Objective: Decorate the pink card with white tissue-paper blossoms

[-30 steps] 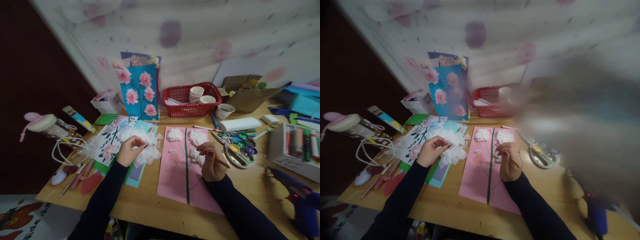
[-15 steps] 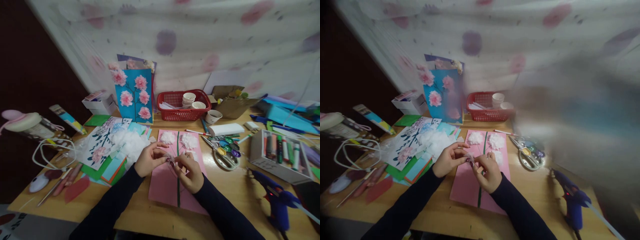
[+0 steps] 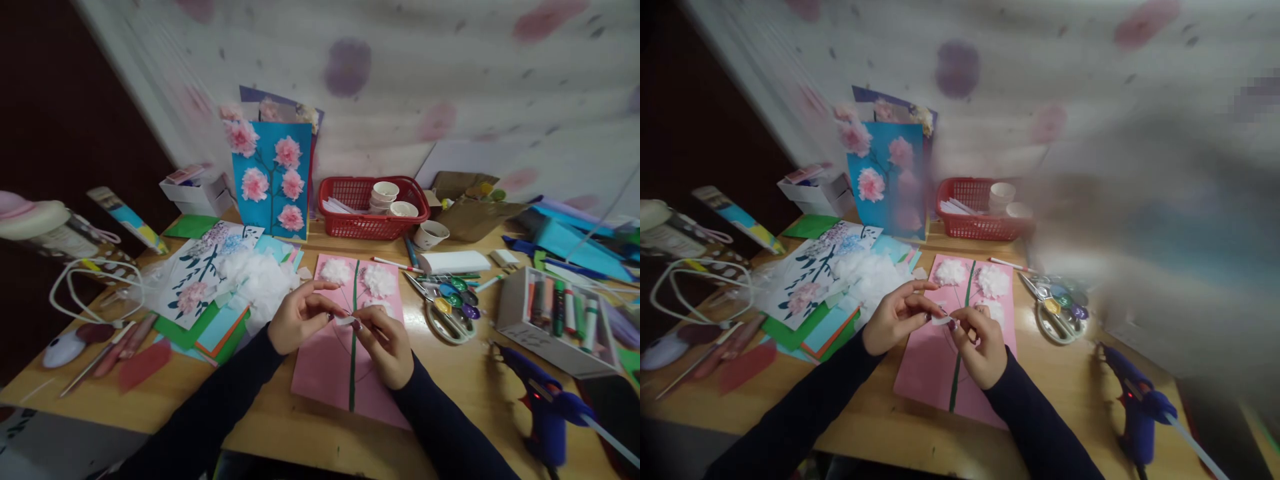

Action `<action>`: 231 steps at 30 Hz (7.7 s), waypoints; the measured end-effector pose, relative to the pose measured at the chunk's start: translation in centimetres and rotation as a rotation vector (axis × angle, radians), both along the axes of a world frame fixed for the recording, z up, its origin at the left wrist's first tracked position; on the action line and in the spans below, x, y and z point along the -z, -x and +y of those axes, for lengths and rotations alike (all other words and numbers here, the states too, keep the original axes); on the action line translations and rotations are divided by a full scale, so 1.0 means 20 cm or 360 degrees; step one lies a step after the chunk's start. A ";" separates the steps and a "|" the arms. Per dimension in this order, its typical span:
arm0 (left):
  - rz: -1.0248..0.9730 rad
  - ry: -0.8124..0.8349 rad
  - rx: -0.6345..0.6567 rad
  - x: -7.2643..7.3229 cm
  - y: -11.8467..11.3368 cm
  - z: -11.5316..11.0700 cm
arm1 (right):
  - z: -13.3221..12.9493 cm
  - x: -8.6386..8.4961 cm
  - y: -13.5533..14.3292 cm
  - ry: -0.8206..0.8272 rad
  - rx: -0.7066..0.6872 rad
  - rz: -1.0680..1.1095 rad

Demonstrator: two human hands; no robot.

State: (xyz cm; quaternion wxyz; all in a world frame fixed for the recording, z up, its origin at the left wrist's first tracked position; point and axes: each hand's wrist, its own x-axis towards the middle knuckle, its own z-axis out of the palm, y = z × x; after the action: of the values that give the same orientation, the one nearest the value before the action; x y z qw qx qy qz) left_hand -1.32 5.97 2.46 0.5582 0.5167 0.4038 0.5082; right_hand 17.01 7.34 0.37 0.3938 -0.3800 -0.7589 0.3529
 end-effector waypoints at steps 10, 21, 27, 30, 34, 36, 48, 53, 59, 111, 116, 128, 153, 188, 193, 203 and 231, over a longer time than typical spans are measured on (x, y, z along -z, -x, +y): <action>0.0040 0.0035 -0.0080 0.00 -0.03 -0.03 | -0.01 0.00 0.00 0.0026 0.0011 -0.0005; 0.0130 -0.0111 -0.0248 0.04 -0.06 -0.03 | -0.01 -0.02 0.02 -0.0162 0.0027 -0.0104; 0.0157 -0.0138 -0.0176 0.04 -0.07 -0.04 | -0.01 -0.03 0.01 -0.0155 -0.0086 -0.0073; 0.0177 -0.0144 -0.0177 0.03 -0.06 -0.06 | -0.01 -0.03 0.01 -0.0135 -0.0070 -0.0094; 0.0097 -0.0141 -0.0144 0.01 -0.06 -0.07 | -0.01 -0.03 0.01 -0.0112 -0.0041 -0.0140; 0.0024 -0.0108 -0.0147 0.01 -0.06 -0.07 | -0.01 -0.04 0.01 -0.0125 -0.0038 -0.0134; 0.0045 0.0029 -0.0153 0.01 -0.06 -0.05 | 0.00 -0.02 0.03 -0.0186 0.0176 -0.0131; 0.0049 0.0053 -0.0159 0.02 -0.08 -0.06 | -0.01 -0.01 0.02 -0.0161 0.0144 -0.0115; -0.0007 0.0131 -0.0234 -0.01 -0.07 -0.05 | -0.01 -0.03 0.02 -0.0124 0.0106 -0.0143; 0.0093 0.0055 -0.0477 0.01 -0.11 -0.09 | -0.01 -0.02 0.02 -0.0180 0.0226 -0.0121; 0.0065 0.0143 -0.0611 -0.01 -0.12 -0.07 | -0.02 -0.03 0.02 -0.0111 0.0120 -0.0189; 0.0039 0.0324 -0.0388 0.02 -0.08 -0.07 | -0.01 -0.02 0.02 0.0005 0.0068 -0.0109; -0.0451 0.0611 -0.0279 0.01 -0.05 -0.08 | -0.03 0.00 0.02 -0.0025 -0.0042 0.0091; 0.0200 0.0048 -0.0342 0.01 -0.05 -0.13 | -0.03 -0.04 0.01 -0.0069 -0.0158 -0.0145; -0.0072 0.0232 -0.0412 0.03 -0.01 -0.08 | -0.03 -0.01 0.02 0.0041 0.0158 0.0331; 0.0123 0.0289 -0.0345 0.05 0.08 -0.02 | -0.01 0.04 0.05 0.0040 0.0518 0.0562; 0.0871 -0.0191 -0.0323 0.28 0.04 0.13 | 0.07 0.14 0.06 -0.0687 0.0065 -0.0425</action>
State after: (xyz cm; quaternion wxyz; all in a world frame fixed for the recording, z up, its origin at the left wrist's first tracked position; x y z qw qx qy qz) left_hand -2.12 8.60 -3.13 0.3434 0.6237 0.5580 0.4262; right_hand 15.74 8.79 -2.39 0.3690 -0.3455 -0.8543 0.1213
